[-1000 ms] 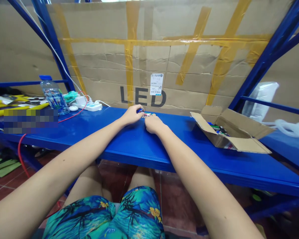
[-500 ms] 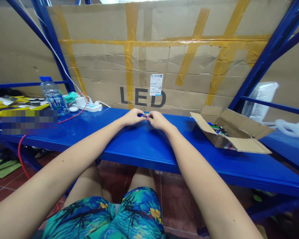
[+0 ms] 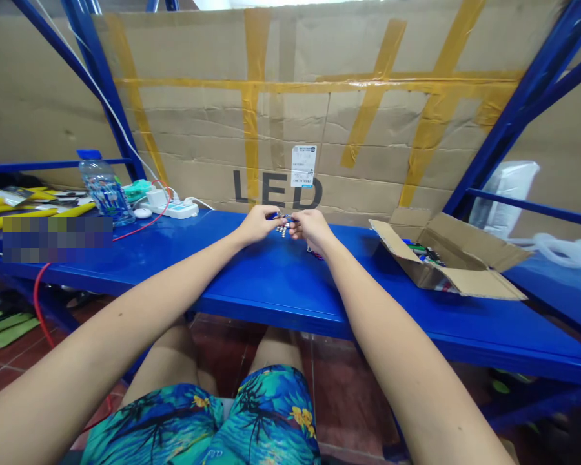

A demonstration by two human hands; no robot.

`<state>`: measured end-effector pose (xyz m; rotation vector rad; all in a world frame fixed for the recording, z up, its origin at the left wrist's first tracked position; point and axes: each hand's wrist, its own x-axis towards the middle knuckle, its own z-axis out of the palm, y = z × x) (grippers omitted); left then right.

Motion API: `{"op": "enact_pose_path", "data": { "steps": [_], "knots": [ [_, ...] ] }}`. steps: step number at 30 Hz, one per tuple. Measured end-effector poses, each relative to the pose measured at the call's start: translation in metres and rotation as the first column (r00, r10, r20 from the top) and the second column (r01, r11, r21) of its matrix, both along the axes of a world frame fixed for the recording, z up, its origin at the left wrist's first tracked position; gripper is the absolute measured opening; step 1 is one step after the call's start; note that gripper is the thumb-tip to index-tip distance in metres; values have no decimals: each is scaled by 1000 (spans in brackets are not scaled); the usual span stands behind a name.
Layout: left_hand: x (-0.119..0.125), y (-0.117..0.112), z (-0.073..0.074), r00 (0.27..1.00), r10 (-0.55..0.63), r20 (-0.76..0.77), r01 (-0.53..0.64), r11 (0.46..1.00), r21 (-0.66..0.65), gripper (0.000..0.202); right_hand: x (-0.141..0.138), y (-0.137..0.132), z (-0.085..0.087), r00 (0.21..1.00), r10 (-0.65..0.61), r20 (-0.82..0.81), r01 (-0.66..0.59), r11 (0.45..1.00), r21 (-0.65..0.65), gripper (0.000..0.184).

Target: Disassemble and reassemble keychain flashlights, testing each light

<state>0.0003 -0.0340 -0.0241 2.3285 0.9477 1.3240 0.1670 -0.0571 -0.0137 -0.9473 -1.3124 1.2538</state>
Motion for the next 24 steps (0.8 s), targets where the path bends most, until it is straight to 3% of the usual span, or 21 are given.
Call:
{"op": "enact_pose_path", "data": {
  "steps": [5,11,16,19,24],
  "knots": [
    [3,-5,2,1000,0,1,0,1000,16,32,-1,4,-4,996,-78,48,70,987,146,26],
    [4,-1,-1,1000,1,-20,-1,1000,-8,31,2,13,-11,939,-224,261,118,923,367,22],
    [5,2,-3,992,72,103,-64,995,-78,17,9,15,-9,794,-424,435,119,811,573,17],
    [5,1,-4,995,46,86,-37,995,-98,9,13,14,-7,695,-533,483,95,733,673,17],
    [7,-3,-5,999,-24,30,28,994,-110,6,13,12,-6,636,-570,520,16,683,730,15]
  ]
}}
